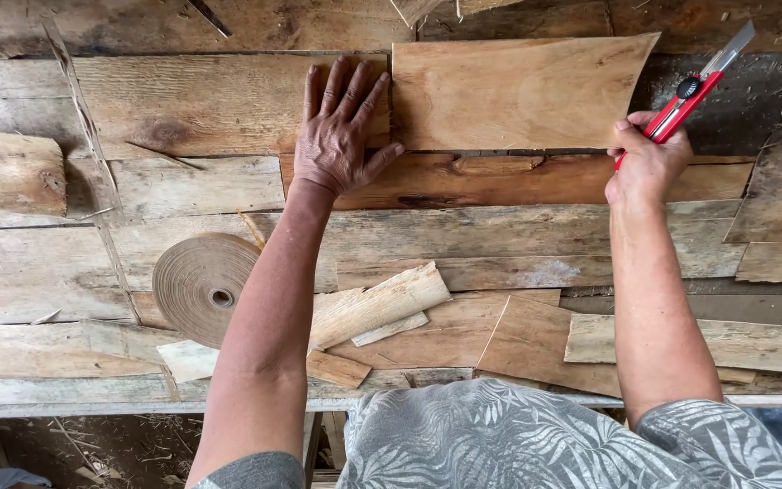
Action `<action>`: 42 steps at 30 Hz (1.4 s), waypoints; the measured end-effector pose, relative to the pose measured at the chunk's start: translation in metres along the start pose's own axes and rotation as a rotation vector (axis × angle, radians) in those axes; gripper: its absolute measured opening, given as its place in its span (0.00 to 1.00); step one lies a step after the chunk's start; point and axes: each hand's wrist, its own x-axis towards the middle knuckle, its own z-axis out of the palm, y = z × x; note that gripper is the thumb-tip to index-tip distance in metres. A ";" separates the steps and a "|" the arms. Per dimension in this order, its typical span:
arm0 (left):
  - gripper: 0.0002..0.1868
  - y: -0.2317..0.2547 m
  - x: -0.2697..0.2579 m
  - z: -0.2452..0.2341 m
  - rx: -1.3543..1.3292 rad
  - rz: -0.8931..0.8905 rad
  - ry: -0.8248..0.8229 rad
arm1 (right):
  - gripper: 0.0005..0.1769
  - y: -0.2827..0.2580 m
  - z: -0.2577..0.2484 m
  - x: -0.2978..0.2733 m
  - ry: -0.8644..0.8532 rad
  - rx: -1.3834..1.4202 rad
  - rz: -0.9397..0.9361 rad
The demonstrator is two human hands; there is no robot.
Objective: The person uses a red utility knife to cut thin wooden planks on a wooden workbench. They hold each plank steady with one hand while scoring and cutting along its length with the other, then lift and set aside the cut pieces.
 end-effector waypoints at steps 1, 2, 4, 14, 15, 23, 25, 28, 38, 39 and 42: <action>0.45 0.000 0.000 -0.001 0.004 -0.003 0.002 | 0.14 -0.003 0.000 -0.002 -0.021 0.003 0.017; 0.45 0.000 0.000 0.000 0.006 -0.001 0.004 | 0.14 -0.005 -0.001 -0.004 -0.021 0.006 0.016; 0.44 0.000 -0.002 0.001 0.003 0.000 0.019 | 0.14 -0.007 -0.003 -0.010 -0.006 -0.095 0.035; 0.42 -0.001 0.000 0.007 0.104 -0.008 -0.098 | 0.10 -0.001 0.000 -0.010 -0.042 -0.278 -0.101; 0.41 -0.002 0.002 0.008 0.082 -0.023 -0.054 | 0.11 0.003 -0.001 -0.009 -0.064 -0.289 -0.171; 0.33 0.020 0.030 0.014 0.072 -0.093 0.097 | 0.15 0.017 -0.003 -0.008 -0.062 -0.454 -0.365; 0.52 0.015 0.028 0.026 0.090 -0.185 -0.106 | 0.12 0.025 -0.012 -0.002 -0.022 -0.690 -0.482; 0.59 0.017 0.032 0.020 0.084 -0.208 -0.156 | 0.10 0.007 -0.006 -0.017 -0.047 -0.713 -0.507; 0.58 0.016 0.035 0.017 0.007 -0.218 -0.053 | 0.12 -0.017 -0.003 -0.014 -0.092 -0.431 -0.199; 0.50 0.019 0.036 0.012 -0.001 -0.188 -0.014 | 0.12 -0.023 -0.003 -0.013 -0.112 -0.360 -0.081; 0.43 0.020 0.037 0.008 0.006 -0.147 0.042 | 0.11 -0.020 -0.009 -0.007 -0.158 -0.284 0.039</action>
